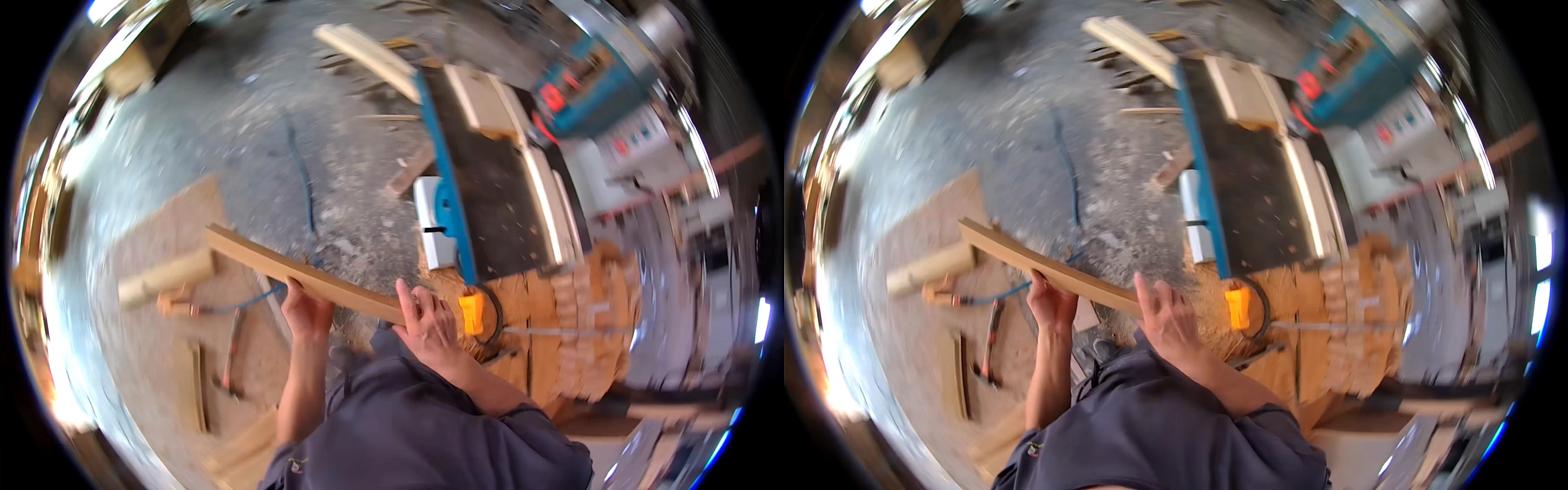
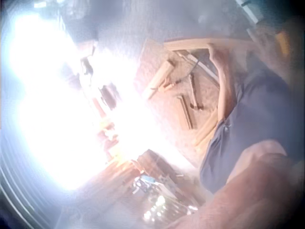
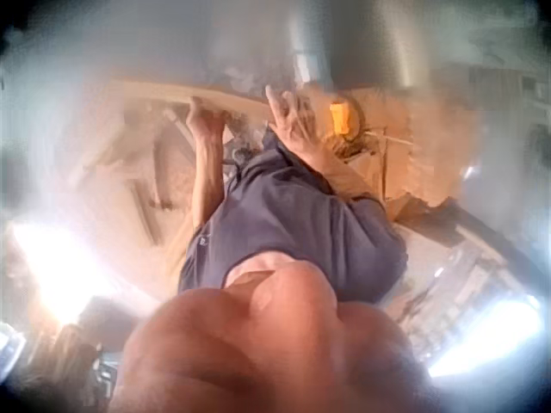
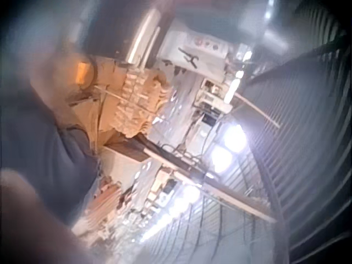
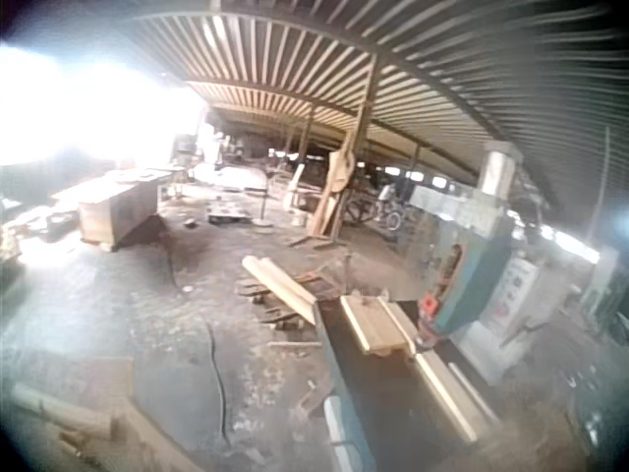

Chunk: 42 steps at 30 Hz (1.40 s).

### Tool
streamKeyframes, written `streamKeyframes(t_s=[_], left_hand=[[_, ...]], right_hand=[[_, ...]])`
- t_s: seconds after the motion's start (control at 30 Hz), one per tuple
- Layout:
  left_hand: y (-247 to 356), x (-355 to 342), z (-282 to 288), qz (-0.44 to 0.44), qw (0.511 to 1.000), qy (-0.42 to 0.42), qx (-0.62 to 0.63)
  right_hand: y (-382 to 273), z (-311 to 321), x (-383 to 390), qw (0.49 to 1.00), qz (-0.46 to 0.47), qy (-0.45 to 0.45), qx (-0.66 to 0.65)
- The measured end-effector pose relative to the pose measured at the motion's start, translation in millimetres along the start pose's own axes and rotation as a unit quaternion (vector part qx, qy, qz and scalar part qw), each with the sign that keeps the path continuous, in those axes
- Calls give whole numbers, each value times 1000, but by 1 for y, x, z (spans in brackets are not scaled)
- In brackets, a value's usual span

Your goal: The person repeatedly picks up rectangular wooden planks from a workbench and feeds them into a vertical spindle shaping machine. They guide the wood along the machine's fence to shape the edges, then remove the finished piece and place it on a nearby table. This process is repeated for multiple planks throughout the video.

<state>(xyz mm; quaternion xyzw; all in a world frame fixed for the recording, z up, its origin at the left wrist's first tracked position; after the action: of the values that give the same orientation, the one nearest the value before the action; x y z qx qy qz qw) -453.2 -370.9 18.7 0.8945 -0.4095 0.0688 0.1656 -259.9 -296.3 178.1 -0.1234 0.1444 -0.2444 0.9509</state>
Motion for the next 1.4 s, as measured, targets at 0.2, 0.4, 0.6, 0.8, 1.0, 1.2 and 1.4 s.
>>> streamKeyframes(t_s=[0.2,0.4,0.6,0.8,1.0,1.2,1.4], left_hand=[[-137,-16,-67,156,961,-38,-225],[-157,-29,-39,119,737,-55,-663],[25,-48,115,-13,697,334,-634],[270,-6,150,-161,357,618,-682],[403,19,288,5,455,665,-592],[412,-7,348,-213,736,507,-395],[256,-69,46,-206,832,334,-392]], right_hand=[[105,20,40,988,-136,68,-24],[217,2,85,950,-289,75,-88],[290,-18,74,943,-330,36,-11],[313,-14,45,933,-356,-34,44],[305,-18,34,947,-315,-37,50],[285,-6,23,933,-356,-25,46],[263,-18,45,928,-364,21,-75]])
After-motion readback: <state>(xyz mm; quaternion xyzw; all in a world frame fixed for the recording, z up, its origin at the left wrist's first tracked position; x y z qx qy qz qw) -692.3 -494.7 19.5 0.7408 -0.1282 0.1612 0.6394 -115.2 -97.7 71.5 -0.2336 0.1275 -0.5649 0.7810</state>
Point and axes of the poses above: each hand's wrist, its own x-axis away from the middle knuckle, its own z-axis out of the back of the hand, y = z × x, the point moved 9 cm from there along -x, towards the middle knuckle, and after that the axes turned 6 degrees about -x, right-handed, at the moved point
